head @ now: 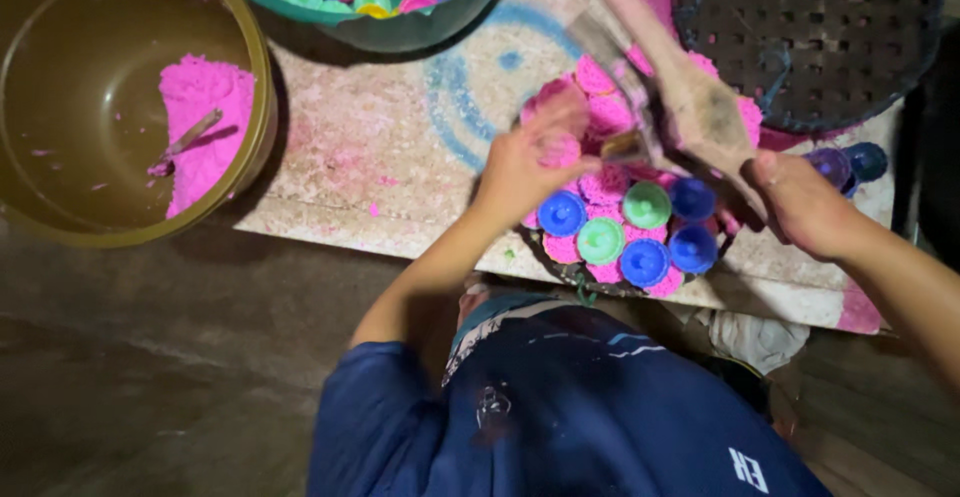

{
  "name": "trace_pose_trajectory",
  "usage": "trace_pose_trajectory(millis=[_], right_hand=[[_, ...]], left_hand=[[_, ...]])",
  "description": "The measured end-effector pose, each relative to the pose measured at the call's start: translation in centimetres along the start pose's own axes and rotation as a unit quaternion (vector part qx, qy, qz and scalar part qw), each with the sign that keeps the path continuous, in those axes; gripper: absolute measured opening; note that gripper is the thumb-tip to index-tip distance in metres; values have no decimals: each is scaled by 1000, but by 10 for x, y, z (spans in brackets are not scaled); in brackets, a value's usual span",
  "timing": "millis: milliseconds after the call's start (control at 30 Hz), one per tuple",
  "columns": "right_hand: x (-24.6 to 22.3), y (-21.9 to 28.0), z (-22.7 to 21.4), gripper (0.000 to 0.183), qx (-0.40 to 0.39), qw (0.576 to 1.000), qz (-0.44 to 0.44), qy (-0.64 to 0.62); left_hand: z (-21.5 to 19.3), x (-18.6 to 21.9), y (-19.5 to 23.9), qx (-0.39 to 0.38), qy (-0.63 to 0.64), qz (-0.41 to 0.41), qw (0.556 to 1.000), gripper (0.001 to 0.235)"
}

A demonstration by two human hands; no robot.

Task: The person scoops pink paste from a bowl and loads it into a manual press. They then press the paste into small plastic molds arranged on a tray, ejecting pink flower-shaped items. The process is repeated continuously.

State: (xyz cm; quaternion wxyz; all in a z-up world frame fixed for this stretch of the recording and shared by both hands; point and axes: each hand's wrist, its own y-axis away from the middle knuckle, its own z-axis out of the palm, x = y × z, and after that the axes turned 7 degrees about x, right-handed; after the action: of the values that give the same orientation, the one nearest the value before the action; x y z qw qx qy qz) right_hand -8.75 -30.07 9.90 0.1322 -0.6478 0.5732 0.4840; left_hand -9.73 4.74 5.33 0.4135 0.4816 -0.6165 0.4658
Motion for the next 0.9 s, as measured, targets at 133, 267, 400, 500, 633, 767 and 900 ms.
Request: trace_pose_trajectory(millis=[133, 267, 400, 500, 633, 767, 900], right_hand=[[-31, 5, 23, 70, -146, 976, 131, -93], [-59, 1, 25, 79, -181, 963, 201, -11], [-72, -5, 36, 87, -70, 959, 95, 260], [-79, -3, 50, 72, -61, 972, 68, 217], [-93, 1, 53, 74, -60, 969, 95, 219], [-98, 1, 55, 62, -7, 965, 13, 263], [-88, -3, 71, 59, 14, 976, -71, 205]], left_hand=[[12, -2, -20, 42, 657, -81, 748, 54], [27, -6, -25, 73, 763, -34, 641, 32], [19, -13, -17, 145, 768, -62, 621, 39], [13, -19, -14, 172, 769, -73, 611, 42], [17, -27, -15, 182, 768, -64, 611, 41], [18, -32, -22, 194, 752, -56, 627, 42], [5, -31, -27, 179, 747, -42, 639, 43]])
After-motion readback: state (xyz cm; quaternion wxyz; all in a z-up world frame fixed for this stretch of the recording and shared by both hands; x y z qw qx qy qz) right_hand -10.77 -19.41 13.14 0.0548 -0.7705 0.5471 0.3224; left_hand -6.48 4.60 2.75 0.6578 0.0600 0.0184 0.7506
